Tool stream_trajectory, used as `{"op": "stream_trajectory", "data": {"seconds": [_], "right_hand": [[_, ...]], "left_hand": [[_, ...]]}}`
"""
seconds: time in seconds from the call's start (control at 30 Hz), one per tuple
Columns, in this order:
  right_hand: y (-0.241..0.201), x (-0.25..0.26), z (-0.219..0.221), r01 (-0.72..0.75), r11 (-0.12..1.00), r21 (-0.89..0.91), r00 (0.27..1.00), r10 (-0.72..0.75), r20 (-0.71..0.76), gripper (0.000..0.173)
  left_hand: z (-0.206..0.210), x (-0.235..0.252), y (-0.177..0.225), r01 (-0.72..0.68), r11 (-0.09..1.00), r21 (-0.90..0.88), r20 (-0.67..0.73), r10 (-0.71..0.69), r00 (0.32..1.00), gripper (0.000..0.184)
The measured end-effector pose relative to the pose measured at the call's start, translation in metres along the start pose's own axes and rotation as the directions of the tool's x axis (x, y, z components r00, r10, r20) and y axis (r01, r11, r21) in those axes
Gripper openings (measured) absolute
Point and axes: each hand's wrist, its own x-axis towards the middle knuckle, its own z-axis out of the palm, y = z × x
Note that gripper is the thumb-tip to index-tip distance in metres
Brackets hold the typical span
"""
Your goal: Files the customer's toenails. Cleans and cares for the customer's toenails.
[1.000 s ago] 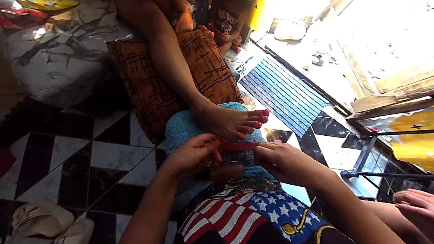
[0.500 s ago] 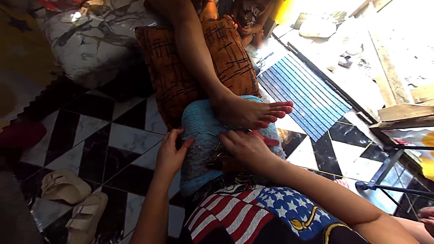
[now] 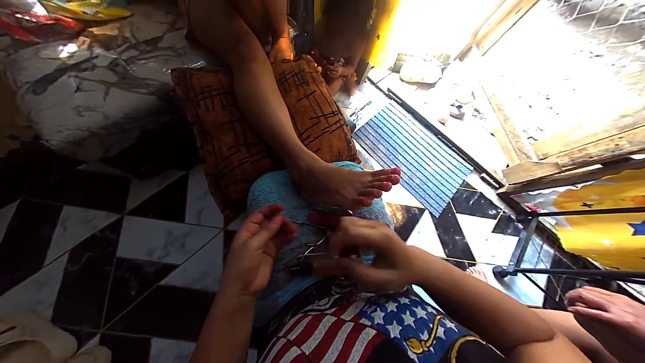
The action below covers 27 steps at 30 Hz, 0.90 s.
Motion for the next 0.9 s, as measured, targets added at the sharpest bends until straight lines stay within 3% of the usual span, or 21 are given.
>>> {"op": "stream_trajectory", "data": {"seconds": [0.1, 0.2, 0.3, 0.4, 0.47, 0.6, 0.67, 0.73, 0.9], "right_hand": [[-0.027, 0.019, -0.036, -0.045, 0.977, 0.208, 0.991, 0.071, -0.115, 0.028], [-0.028, 0.044, -0.056, -0.052, 0.980, 0.190, 0.979, 0.088, -0.186, 0.023], [-0.015, 0.047, -0.055, -0.203, 0.976, 0.074, 0.964, 0.212, -0.160, 0.011], [-0.015, 0.022, -0.056, -0.366, 0.927, 0.082, 0.930, 0.368, -0.013, 0.016], [-0.020, -0.001, -0.062, -0.514, 0.852, 0.100, 0.856, 0.503, 0.119, 0.021], [-0.028, -0.032, -0.080, -0.785, 0.594, 0.173, 0.618, 0.735, 0.280, 0.020], [-0.029, -0.038, -0.086, -0.824, 0.478, 0.306, 0.557, 0.782, 0.279, 0.019], [-0.028, -0.040, -0.089, -0.798, 0.414, 0.438, 0.543, 0.810, 0.223, 0.019], [-0.025, -0.022, -0.102, -0.834, 0.263, 0.486, 0.412, 0.881, 0.231, 0.023]], "left_hand": [[0.039, 0.008, -0.009, 0.314, 0.940, -0.130, 0.279, -0.269, 0.922, 0.032], [0.082, 0.019, -0.020, 0.469, 0.855, -0.219, 0.437, -0.344, 0.831, 0.043], [0.109, 0.028, -0.029, 0.479, 0.818, -0.318, 0.416, -0.334, 0.846, 0.039], [0.113, 0.028, -0.033, 0.452, 0.834, -0.316, 0.320, -0.355, 0.879, 0.030], [0.107, 0.030, -0.031, 0.452, 0.845, -0.287, 0.335, -0.353, 0.874, 0.022], [0.100, 0.037, -0.034, 0.462, 0.865, -0.197, 0.407, -0.357, 0.841, 0.016], [0.100, 0.039, -0.035, 0.480, 0.856, -0.192, 0.400, -0.379, 0.835, 0.016], [0.101, 0.039, -0.035, 0.494, 0.847, -0.196, 0.373, -0.401, 0.837, 0.016], [0.102, 0.037, -0.038, 0.470, 0.856, -0.216, 0.321, -0.392, 0.862, 0.019]]}}
